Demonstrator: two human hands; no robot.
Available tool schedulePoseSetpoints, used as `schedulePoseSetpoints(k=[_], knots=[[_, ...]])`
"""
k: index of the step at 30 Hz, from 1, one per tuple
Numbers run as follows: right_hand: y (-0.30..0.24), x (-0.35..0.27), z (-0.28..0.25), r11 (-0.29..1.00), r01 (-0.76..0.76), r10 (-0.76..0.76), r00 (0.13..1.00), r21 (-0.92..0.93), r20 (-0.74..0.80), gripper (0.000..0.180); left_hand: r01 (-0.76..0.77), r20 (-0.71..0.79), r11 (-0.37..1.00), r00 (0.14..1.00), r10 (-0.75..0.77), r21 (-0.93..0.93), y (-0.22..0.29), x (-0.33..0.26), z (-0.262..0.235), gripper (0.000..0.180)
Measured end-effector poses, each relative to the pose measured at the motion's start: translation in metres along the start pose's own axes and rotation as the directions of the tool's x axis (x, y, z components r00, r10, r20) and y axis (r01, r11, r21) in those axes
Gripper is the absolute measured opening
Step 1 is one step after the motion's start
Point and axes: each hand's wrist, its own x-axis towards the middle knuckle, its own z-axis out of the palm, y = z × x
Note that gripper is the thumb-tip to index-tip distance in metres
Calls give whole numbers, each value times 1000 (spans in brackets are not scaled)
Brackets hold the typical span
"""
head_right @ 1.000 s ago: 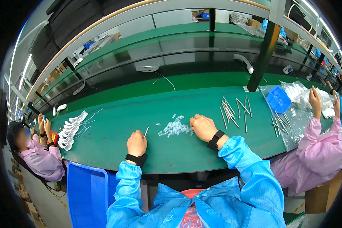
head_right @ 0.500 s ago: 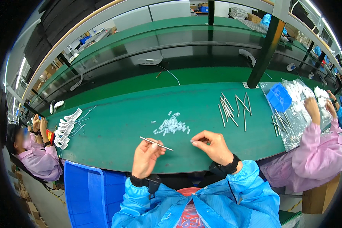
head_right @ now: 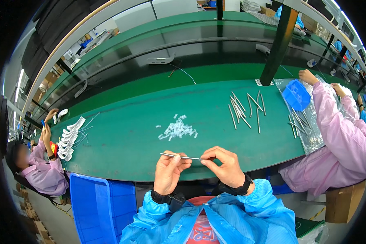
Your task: Assembling small metal rods and plastic caps on an industrial production line.
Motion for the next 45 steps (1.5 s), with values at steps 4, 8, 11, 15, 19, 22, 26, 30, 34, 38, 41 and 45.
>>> schedulePoseSetpoints(k=[4,8,11,15,19,22,26,30,34,38,41,45], knots=[[-1,-1,1,999,37,-37,999,-27,-20,11,-13,-8,1000,1000,13,13,1,-2,3,6],[-4,-1,4,991,83,-87,995,-103,-39,12,-19,8,1000,1000,19,6,1,-3,3,6],[-5,-1,4,988,94,-100,994,-125,-42,13,-28,9,1000,1000,28,13,2,-4,3,6],[-6,-2,5,985,112,-118,992,-134,-41,13,-54,10,998,998,54,28,4,-6,4,5],[-8,-2,6,988,92,-99,994,-124,-51,12,-80,25,994,997,79,71,5,-7,4,4],[-9,-3,7,994,57,-61,997,-95,-46,11,-83,39,993,996,80,88,5,-8,2,6],[-10,-4,8,998,23,-25,999,-64,-32,11,-100,60,989,994,93,114,9,-8,2,7],[-9,-5,7,996,43,-44,999,-76,-13,12,-127,92,980,989,113,156,12,-9,1,7],[-10,-3,10,978,159,-162,987,-137,-11,14,-116,76,983,991,106,144,11,-11,2,6],[-6,0,13,928,304,-310,951,-214,5,16,-77,34,990,997,73,117,6,-13,0,5],[-15,0,12,953,236,-237,971,-188,18,16,-65,26,991,998,63,118,6,-13,-3,4],[-10,-3,9,982,130,-124,991,-138,51,15,-83,32,988,996,79,133,8,-13,-4,4]])
